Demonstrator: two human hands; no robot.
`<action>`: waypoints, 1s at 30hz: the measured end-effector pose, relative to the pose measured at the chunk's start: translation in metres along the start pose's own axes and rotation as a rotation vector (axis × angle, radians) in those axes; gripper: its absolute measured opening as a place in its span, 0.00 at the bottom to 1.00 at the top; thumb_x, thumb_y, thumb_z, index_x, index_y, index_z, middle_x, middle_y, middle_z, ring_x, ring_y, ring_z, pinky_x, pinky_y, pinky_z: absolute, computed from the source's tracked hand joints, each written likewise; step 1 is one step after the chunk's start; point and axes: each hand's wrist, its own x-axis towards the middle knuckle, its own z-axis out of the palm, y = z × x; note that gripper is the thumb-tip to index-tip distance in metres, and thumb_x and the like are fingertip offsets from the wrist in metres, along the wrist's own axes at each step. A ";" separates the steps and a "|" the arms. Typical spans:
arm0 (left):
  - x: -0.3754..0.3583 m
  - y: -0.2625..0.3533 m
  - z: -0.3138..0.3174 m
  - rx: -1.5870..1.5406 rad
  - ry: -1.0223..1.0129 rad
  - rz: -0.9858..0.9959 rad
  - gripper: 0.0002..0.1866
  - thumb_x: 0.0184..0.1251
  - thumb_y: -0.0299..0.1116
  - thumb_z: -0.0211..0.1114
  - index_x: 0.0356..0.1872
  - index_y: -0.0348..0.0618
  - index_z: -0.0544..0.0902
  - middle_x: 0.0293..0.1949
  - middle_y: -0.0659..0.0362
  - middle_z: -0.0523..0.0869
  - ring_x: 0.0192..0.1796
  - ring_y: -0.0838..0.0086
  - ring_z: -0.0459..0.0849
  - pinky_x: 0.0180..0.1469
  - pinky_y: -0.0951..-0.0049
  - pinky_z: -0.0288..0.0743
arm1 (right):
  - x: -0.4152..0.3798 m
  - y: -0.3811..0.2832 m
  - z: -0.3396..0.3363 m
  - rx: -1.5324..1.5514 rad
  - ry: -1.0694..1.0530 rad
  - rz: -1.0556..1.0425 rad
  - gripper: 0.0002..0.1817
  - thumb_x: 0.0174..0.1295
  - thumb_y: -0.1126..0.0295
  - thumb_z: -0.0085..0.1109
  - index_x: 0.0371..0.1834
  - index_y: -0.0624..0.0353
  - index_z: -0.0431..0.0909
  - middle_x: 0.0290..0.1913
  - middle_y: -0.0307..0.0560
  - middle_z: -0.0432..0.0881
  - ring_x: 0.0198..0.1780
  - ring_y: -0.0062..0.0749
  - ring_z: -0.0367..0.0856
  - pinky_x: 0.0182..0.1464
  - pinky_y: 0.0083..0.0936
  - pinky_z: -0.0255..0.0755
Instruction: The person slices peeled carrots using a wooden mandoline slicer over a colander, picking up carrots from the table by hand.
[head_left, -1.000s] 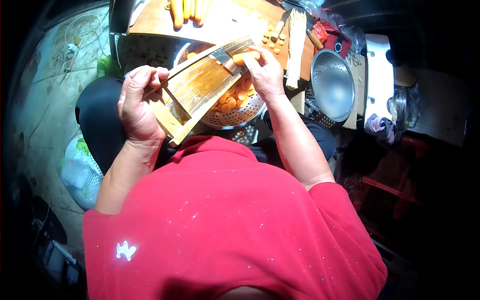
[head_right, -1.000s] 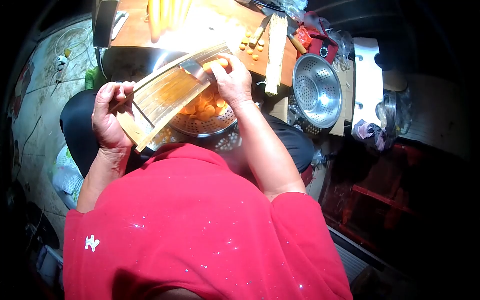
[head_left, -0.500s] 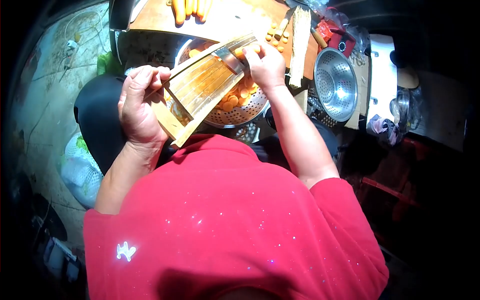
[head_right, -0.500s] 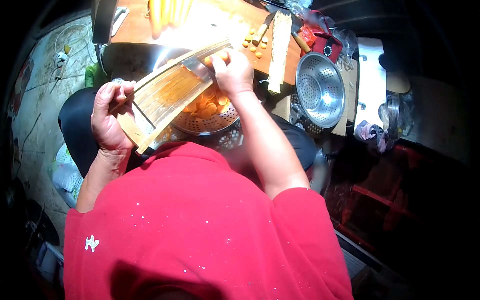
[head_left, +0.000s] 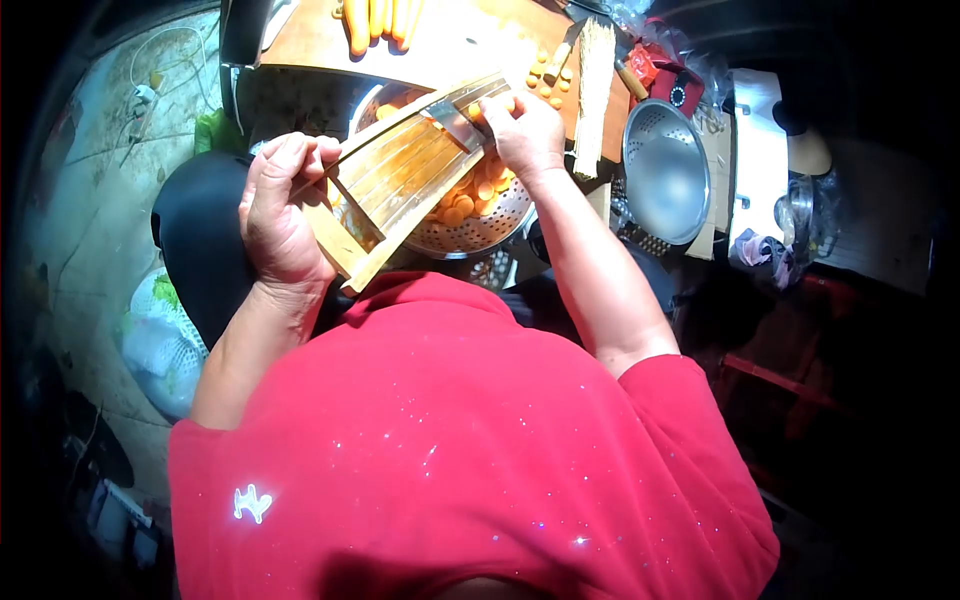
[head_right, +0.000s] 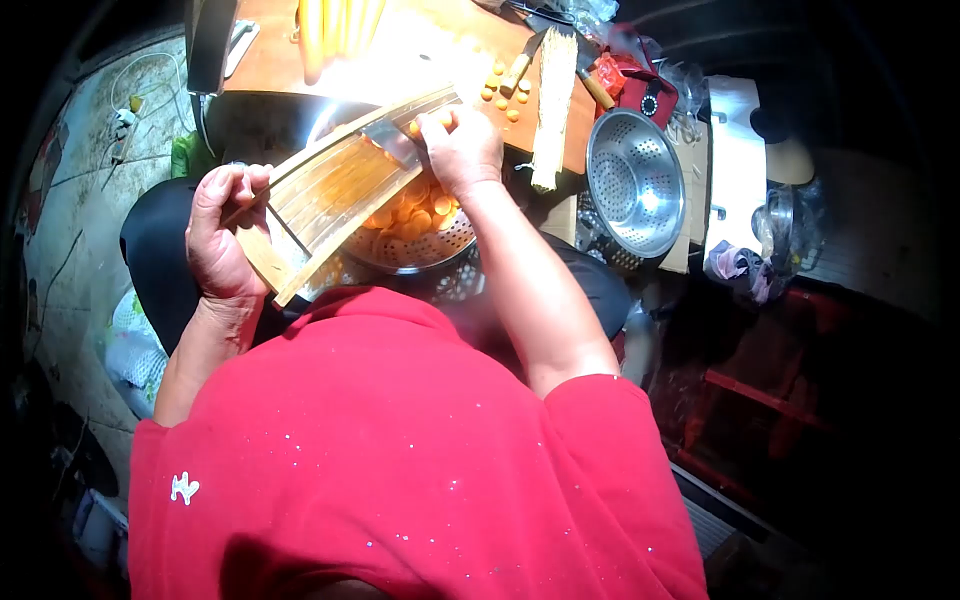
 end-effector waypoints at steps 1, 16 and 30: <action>-0.001 0.000 0.000 -0.005 0.009 -0.003 0.08 0.67 0.31 0.56 0.30 0.37 0.76 0.29 0.59 0.76 0.41 0.70 0.79 0.58 0.68 0.70 | -0.003 0.001 0.005 0.205 -0.039 0.040 0.13 0.54 0.60 0.64 0.28 0.59 0.82 0.27 0.47 0.84 0.29 0.33 0.82 0.36 0.26 0.74; 0.000 0.000 -0.002 -0.042 -0.003 0.016 0.07 0.65 0.30 0.58 0.35 0.36 0.78 0.28 0.58 0.78 0.39 0.72 0.79 0.52 0.72 0.72 | -0.046 -0.023 0.011 0.086 -0.004 -0.277 0.15 0.50 0.57 0.66 0.30 0.58 0.82 0.30 0.51 0.81 0.34 0.42 0.81 0.40 0.31 0.75; -0.001 0.000 -0.002 -0.019 -0.022 0.013 0.06 0.65 0.29 0.58 0.34 0.36 0.78 0.29 0.58 0.78 0.39 0.71 0.80 0.52 0.71 0.72 | -0.055 -0.033 0.014 -0.036 0.106 -0.461 0.13 0.52 0.61 0.67 0.30 0.60 0.82 0.26 0.46 0.81 0.30 0.35 0.81 0.36 0.25 0.74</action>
